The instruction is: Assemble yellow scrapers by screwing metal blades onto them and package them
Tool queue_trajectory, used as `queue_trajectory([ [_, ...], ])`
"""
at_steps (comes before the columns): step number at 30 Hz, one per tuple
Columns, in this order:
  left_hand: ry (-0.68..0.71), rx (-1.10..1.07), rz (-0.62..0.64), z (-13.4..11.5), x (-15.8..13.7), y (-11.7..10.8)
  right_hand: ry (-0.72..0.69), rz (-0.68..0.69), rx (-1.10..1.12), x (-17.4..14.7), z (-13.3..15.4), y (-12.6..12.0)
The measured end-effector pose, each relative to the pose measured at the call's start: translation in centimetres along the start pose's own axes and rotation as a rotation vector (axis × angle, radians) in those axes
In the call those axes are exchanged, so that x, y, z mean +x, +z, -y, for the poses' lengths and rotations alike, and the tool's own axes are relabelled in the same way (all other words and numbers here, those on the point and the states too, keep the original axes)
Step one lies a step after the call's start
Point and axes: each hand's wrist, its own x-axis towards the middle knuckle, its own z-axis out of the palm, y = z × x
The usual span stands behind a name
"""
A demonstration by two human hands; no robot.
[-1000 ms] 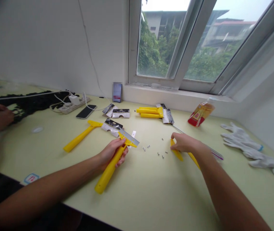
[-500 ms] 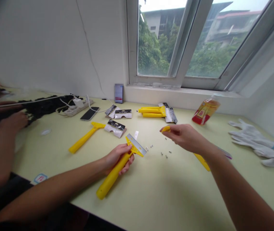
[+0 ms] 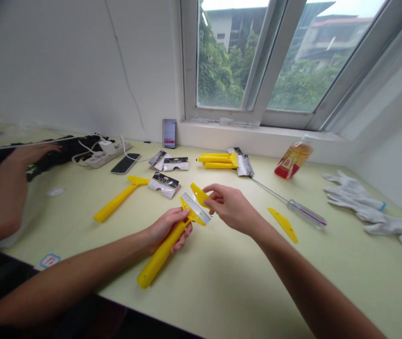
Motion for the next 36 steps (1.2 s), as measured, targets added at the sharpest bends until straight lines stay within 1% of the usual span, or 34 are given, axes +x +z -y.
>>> queue_trajectory([
  [2, 0.004, -0.001, -0.011, 0.0, 0.0, 0.0, 0.02, -0.035, -0.055, 0.0, 0.3, 0.7],
  [5, 0.009, -0.006, -0.008, 0.0, 0.0, 0.1, -0.013, -0.101, -0.191, 0.0, 1.0, 1.2],
  [8, 0.013, -0.005, -0.011, 0.0, 0.0, 0.2, -0.032, -0.119, -0.286, -0.1, 1.6, 1.5],
  [19, 0.04, -0.026, 0.021, -0.3, -0.3, 0.3, -0.025, -0.102, -0.325, -0.2, 2.0, 2.7],
  [23, 0.061, 0.026, -0.023, -0.1, -0.4, 0.7, -0.101, -0.171, -0.449, -0.2, 1.8, 3.3],
  [25, 0.074, 0.048, -0.041, 0.0, -0.4, 0.8, -0.127, -0.191, -0.463, -0.2, 1.6, 3.5],
  [29, 0.116, 0.068, -0.045, 0.0, -0.5, 1.0, -0.131, -0.205, -0.408, -0.3, 1.4, 3.5],
  [31, 0.14, 0.071, -0.039, -0.2, -0.6, 1.1, -0.105, -0.222, -0.351, -0.2, 1.3, 3.4],
  [32, 0.151, 0.07, -0.033, -0.3, -0.6, 1.0, -0.082, -0.208, -0.294, -0.2, 1.2, 3.3],
  [33, 0.16, 0.071, -0.026, -0.4, -0.7, 1.0, -0.057, -0.165, -0.214, -0.1, 1.1, 3.3],
  [36, 0.166, 0.069, -0.003, -0.5, -0.9, 1.1, -0.012, 0.04, 0.069, 0.2, 0.7, 3.2],
])
